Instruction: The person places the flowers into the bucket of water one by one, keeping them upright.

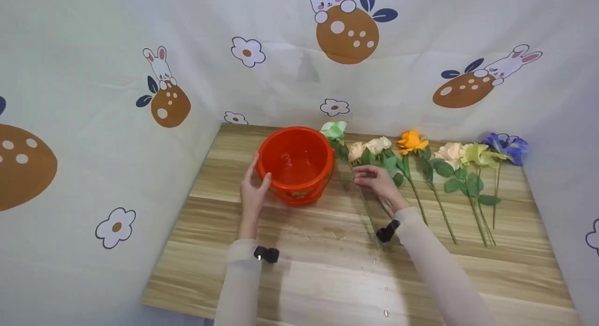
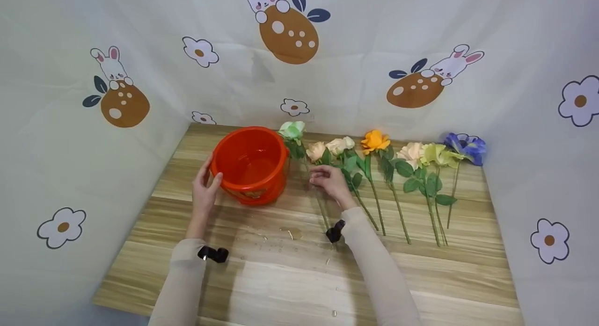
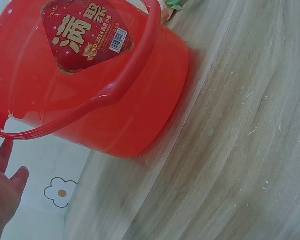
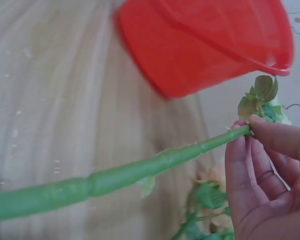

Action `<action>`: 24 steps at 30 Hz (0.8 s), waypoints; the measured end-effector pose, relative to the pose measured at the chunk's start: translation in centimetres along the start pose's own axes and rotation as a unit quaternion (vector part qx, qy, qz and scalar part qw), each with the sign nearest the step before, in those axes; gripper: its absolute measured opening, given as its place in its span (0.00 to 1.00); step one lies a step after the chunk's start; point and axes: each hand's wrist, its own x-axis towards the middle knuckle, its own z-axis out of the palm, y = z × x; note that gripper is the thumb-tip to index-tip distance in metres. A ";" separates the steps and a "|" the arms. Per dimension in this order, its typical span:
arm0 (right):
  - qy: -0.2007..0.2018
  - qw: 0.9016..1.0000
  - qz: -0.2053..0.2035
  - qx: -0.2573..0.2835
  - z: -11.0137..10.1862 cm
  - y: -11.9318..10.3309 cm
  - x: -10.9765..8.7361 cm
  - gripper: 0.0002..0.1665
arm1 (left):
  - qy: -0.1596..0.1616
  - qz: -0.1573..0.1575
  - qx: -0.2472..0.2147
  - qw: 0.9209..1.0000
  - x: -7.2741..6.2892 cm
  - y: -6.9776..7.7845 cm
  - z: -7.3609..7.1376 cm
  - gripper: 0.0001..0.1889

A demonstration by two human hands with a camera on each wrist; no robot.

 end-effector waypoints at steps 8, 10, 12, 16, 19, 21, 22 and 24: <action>0.018 1.000 -0.019 -0.017 -0.7 -1.9 -0.5 0.26 | 0.008 0.015 -0.002 1.000 0.1 0.0 0.1 0.30; 0.020 0.999 -0.020 -0.022 -0.8 -2.4 -0.6 0.27 | 0.009 0.013 -0.004 1.000 0.0 -0.1 0.1 0.30; 0.024 0.999 -0.022 -0.030 -0.8 -2.9 -0.7 0.27 | 0.007 0.009 -0.005 1.000 0.0 -0.2 0.0 0.30; 0.022 0.999 -0.029 -0.029 -0.7 -4.1 -0.9 0.27 | 0.005 0.006 -0.009 1.000 0.0 -0.2 0.0 0.30; 0.019 0.999 -0.043 -0.021 -0.5 -5.0 -0.9 0.26 | 0.004 0.005 -0.008 1.000 0.1 -0.2 0.0 0.30; 0.018 0.999 -0.047 -0.010 -0.3 -5.6 -0.8 0.26 | 0.002 0.003 -0.008 1.000 0.1 -0.1 0.0 0.30; 0.018 0.999 -0.048 -0.004 -0.2 -5.8 -0.8 0.27 | 0.001 0.004 -0.008 1.000 0.1 -0.2 0.0 0.30; 0.018 0.998 -0.054 0.008 0.0 -6.5 -0.8 0.27 | 0.000 0.002 -0.009 1.000 0.0 -0.1 0.0 0.30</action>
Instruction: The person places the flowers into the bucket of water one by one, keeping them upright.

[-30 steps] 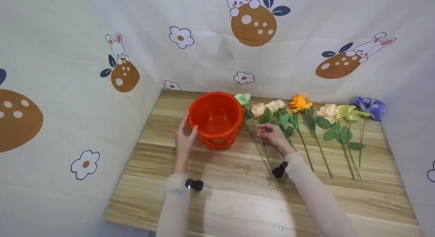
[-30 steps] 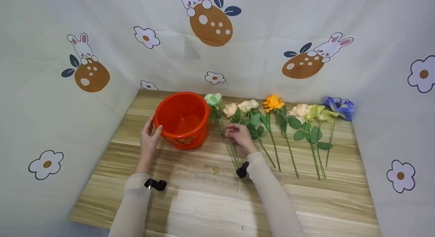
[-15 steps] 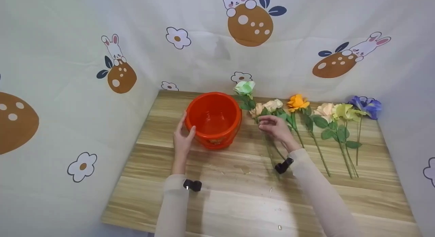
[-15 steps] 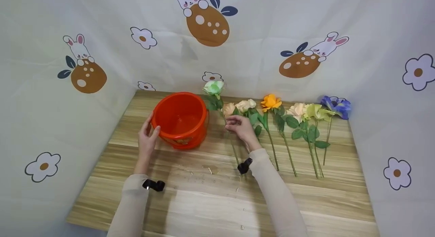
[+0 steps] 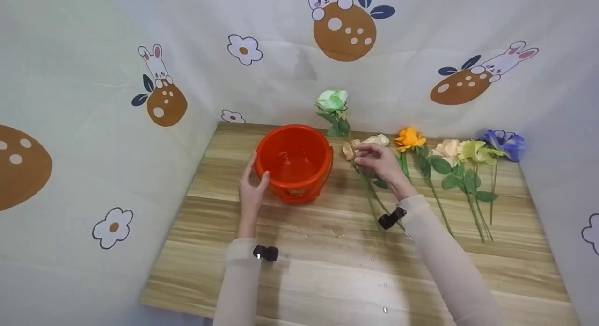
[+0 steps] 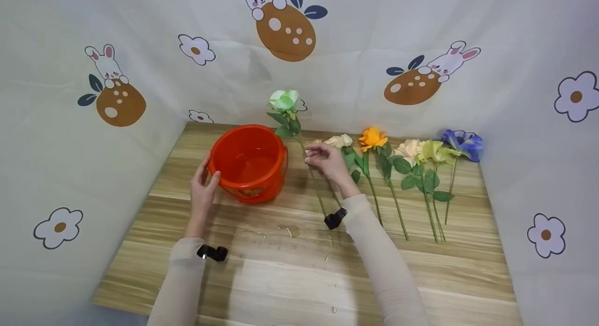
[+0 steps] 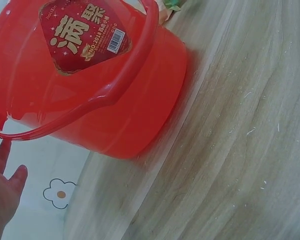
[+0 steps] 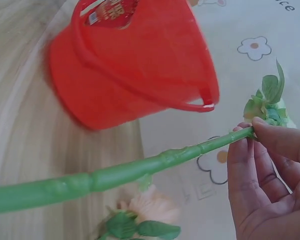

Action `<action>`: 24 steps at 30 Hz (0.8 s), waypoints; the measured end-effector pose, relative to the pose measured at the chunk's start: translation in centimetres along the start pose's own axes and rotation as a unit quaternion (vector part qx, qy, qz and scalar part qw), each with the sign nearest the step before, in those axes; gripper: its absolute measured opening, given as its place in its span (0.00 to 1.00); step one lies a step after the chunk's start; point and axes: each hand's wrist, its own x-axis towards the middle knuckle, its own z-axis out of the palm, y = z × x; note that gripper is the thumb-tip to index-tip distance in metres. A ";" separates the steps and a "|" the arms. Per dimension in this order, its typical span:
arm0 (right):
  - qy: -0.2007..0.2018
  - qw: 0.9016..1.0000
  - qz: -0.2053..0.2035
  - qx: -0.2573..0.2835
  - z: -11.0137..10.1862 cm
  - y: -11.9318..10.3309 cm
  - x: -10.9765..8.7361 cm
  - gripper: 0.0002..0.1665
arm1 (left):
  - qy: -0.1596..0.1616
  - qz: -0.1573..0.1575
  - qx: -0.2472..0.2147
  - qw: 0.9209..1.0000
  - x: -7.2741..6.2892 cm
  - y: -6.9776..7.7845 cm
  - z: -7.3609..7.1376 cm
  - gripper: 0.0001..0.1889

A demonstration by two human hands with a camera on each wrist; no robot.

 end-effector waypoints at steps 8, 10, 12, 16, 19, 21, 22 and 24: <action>-0.006 0.999 -0.043 0.019 1.3 -3.1 0.4 0.25 | 0.011 0.001 0.022 1.000 -0.2 0.3 0.2 0.30; -0.012 0.999 -0.046 0.027 1.7 -3.9 0.4 0.25 | 0.012 0.002 0.029 0.999 -0.4 0.3 0.2 0.30; -0.017 0.998 -0.047 0.038 2.1 -4.7 0.5 0.24 | 0.013 0.003 0.034 0.999 -0.4 0.3 0.2 0.30; -0.027 0.996 -0.054 0.062 3.0 -6.2 0.6 0.24 | 0.013 0.000 0.035 0.999 -0.4 0.2 0.1 0.29; -0.026 0.995 -0.071 0.066 3.6 -7.2 0.7 0.24 | 0.012 -0.001 0.036 0.999 -0.4 0.2 0.1 0.30; -0.020 0.994 -0.080 0.069 3.9 -7.8 0.7 0.23 | 0.010 -0.003 0.038 0.999 -0.3 0.3 0.1 0.30; -0.016 0.994 -0.084 0.072 4.1 -8.1 0.7 0.22 | 0.009 -0.005 0.039 0.999 -0.3 0.3 0.1 0.30; -0.009 0.993 -0.093 0.076 4.5 -8.6 0.7 0.20 | 0.009 -0.008 0.039 0.999 -0.2 0.4 0.1 0.30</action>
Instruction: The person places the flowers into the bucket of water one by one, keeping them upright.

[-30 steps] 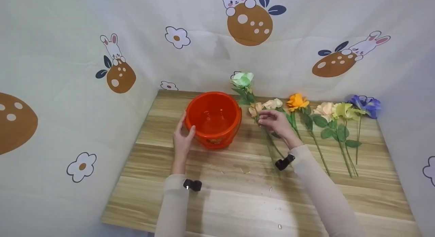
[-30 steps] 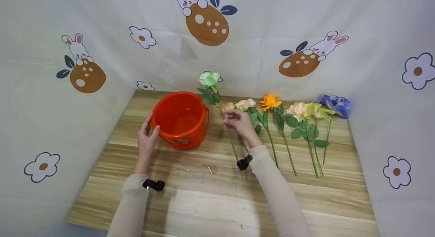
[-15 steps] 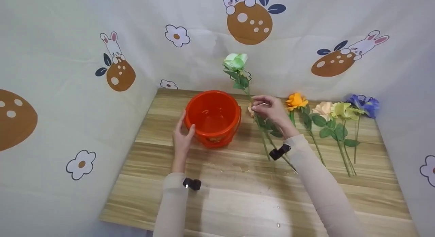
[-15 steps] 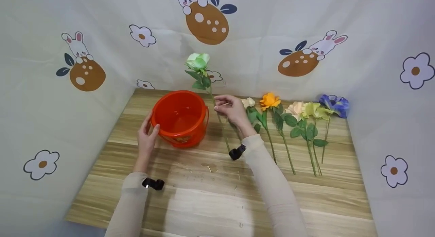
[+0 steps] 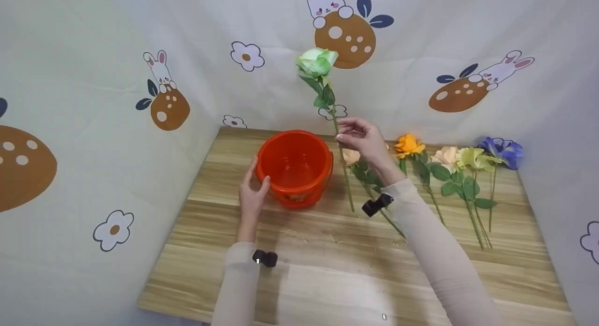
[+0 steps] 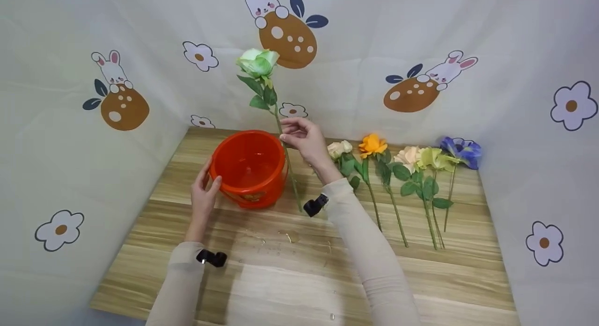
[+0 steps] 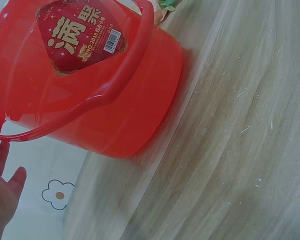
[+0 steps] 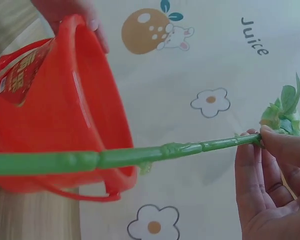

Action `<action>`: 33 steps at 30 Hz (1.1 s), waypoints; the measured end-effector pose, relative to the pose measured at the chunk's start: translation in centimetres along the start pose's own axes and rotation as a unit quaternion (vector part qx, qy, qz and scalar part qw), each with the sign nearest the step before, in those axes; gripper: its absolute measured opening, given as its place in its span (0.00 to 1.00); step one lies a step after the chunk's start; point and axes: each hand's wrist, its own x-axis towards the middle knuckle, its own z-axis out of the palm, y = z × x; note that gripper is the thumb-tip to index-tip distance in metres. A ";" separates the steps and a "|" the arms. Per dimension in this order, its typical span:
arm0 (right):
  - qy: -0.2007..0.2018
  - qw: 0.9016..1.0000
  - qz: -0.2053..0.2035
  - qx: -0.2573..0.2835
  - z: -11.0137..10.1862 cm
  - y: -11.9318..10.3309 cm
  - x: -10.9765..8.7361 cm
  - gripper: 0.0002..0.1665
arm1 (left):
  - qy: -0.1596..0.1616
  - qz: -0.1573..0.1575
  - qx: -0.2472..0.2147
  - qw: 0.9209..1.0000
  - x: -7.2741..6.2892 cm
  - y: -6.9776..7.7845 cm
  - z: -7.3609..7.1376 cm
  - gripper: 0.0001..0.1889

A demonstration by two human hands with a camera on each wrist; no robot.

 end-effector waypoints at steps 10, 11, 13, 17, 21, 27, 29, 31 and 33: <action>0.034 0.997 -0.046 0.049 1.9 -1.3 0.3 0.18 | 0.003 -0.010 -0.010 1.000 -0.1 0.0 0.3 0.30; 0.037 0.996 -0.049 0.057 2.1 -1.5 0.4 0.18 | 0.003 -0.008 -0.009 1.000 -0.1 0.0 0.3 0.30; 0.043 0.995 -0.055 0.068 2.5 -1.7 0.6 0.18 | 0.001 -0.002 -0.009 1.000 -0.1 0.0 0.3 0.30; 0.050 0.993 -0.063 0.091 3.2 -2.0 1.1 0.18 | 0.004 0.014 -0.006 1.000 -0.2 0.0 0.2 0.30; 0.060 0.990 -0.066 0.107 3.8 -2.0 1.4 0.19 | 0.006 0.009 -0.013 1.000 -0.2 -0.1 0.2 0.30; 0.073 0.988 -0.070 0.120 4.5 -2.0 1.7 0.18 | 0.004 -0.004 -0.028 1.000 -0.2 -0.3 0.2 0.30; 0.075 0.987 -0.074 0.124 4.7 -2.0 1.8 0.18 | 0.006 -0.004 -0.029 1.000 -0.2 -0.3 0.2 0.30; 0.076 0.986 -0.078 0.128 4.8 -1.9 1.9 0.18 | 0.006 -0.003 -0.031 0.999 -0.1 -0.3 0.2 0.30; 0.080 0.984 -0.077 0.137 5.0 -1.7 2.1 0.18 | 0.005 -0.003 -0.029 1.000 0.0 -0.3 0.1 0.30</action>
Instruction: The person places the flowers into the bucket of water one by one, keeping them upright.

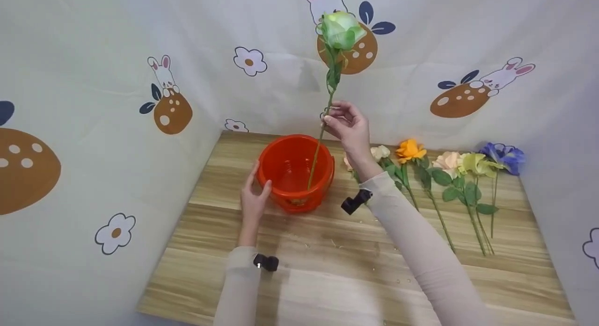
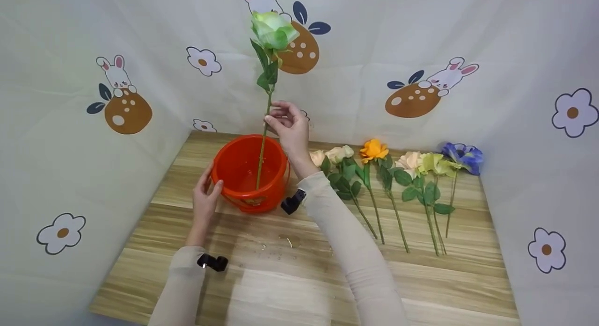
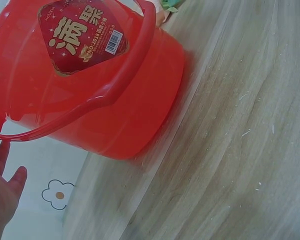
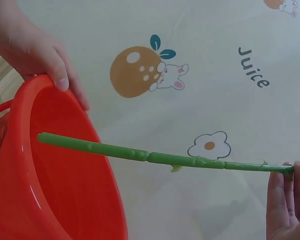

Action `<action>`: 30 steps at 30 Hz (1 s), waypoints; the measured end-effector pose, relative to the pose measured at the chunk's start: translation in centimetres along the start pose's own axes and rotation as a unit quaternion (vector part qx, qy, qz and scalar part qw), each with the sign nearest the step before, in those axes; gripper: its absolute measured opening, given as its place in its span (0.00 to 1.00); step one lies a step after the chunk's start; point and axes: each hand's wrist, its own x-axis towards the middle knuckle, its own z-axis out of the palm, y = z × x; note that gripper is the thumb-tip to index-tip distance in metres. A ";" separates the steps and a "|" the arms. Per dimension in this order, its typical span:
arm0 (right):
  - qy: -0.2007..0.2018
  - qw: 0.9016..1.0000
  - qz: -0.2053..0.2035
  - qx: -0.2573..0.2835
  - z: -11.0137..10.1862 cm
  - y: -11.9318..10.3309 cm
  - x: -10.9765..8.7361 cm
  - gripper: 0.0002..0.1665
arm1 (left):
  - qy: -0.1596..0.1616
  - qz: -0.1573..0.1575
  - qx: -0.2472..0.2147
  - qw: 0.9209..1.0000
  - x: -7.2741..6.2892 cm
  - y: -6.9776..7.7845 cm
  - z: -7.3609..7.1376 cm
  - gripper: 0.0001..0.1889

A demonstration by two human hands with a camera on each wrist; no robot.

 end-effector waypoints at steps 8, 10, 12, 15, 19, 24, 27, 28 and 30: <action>0.019 1.000 0.013 0.009 -0.1 1.5 0.2 0.19 | -0.006 0.005 0.011 1.000 0.0 -0.1 -0.1 0.30; 0.024 0.999 0.016 0.015 -0.1 1.7 0.2 0.19 | -0.006 0.005 0.012 1.000 0.0 0.0 -0.1 0.30; 0.029 0.999 0.016 0.021 0.0 1.8 0.2 0.19 | -0.006 0.002 0.009 1.000 -0.1 0.1 -0.1 0.30; 0.028 0.999 0.009 0.028 0.2 2.1 0.3 0.19 | -0.004 -0.003 0.001 1.000 -0.1 0.2 -0.1 0.31; 0.017 1.000 -0.008 0.011 0.1 2.8 0.2 0.18 | -0.002 -0.005 0.002 1.000 -0.2 0.3 -0.1 0.31; 0.002 0.998 -0.029 -0.051 -0.1 4.0 -0.3 0.18 | -0.001 0.002 0.016 1.000 -0.1 0.3 -0.1 0.31; -0.008 0.997 -0.031 -0.073 -0.2 4.8 -0.6 0.17 | 0.001 0.004 0.019 1.000 -0.1 0.3 0.0 0.30; -0.010 0.997 -0.030 -0.075 -0.2 5.1 -0.7 0.17 | 0.002 0.003 0.020 1.000 -0.1 0.3 0.0 0.30; -0.014 0.997 -0.025 -0.073 -0.2 5.8 -0.9 0.17 | 0.002 0.000 0.020 1.000 -0.1 0.3 0.0 0.30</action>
